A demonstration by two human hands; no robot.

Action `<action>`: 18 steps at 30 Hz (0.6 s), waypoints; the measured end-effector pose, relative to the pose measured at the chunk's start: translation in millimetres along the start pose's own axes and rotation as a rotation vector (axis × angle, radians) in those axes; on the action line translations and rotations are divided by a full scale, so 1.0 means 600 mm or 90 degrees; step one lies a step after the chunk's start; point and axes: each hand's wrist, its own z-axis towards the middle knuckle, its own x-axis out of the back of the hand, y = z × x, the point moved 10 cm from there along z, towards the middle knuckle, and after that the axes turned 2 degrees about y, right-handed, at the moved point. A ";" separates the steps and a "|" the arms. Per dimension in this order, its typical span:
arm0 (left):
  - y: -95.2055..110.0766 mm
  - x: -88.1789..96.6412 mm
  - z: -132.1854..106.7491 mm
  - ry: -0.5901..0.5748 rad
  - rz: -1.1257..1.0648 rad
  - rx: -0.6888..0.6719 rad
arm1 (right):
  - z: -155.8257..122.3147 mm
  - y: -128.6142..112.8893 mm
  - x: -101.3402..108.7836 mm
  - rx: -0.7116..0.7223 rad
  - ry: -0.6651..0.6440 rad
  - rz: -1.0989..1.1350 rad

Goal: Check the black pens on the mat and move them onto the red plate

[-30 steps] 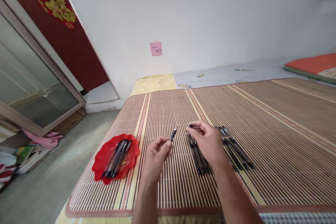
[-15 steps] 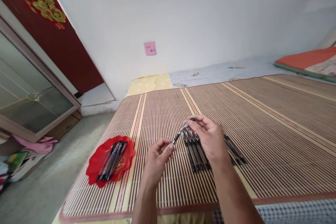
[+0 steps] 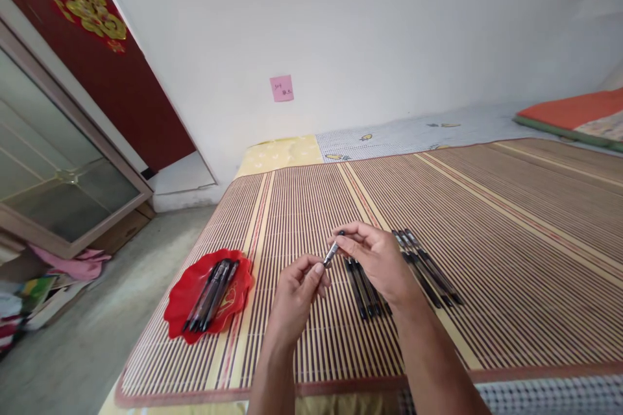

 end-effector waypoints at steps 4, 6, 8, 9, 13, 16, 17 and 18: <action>0.000 0.003 -0.001 0.004 -0.007 -0.005 | 0.000 0.005 -0.005 -0.002 -0.012 0.003; 0.000 0.005 -0.002 0.013 -0.001 -0.012 | 0.000 0.006 -0.006 0.000 -0.016 -0.012; -0.001 0.009 -0.002 0.027 0.006 -0.018 | 0.000 0.006 -0.007 0.010 -0.020 -0.033; -0.003 0.010 -0.002 0.032 0.009 -0.017 | 0.000 0.007 -0.008 0.014 -0.023 -0.041; -0.008 0.010 -0.003 0.054 0.001 -0.016 | 0.000 0.015 -0.011 -0.001 -0.033 -0.028; -0.007 0.009 -0.004 0.075 -0.001 -0.027 | 0.000 0.022 -0.014 -0.025 -0.035 -0.003; -0.007 0.007 -0.004 0.077 -0.001 -0.027 | 0.000 0.024 -0.014 -0.029 -0.032 0.003; -0.007 0.005 -0.004 0.077 -0.001 -0.025 | 0.000 0.025 -0.014 -0.031 -0.028 0.008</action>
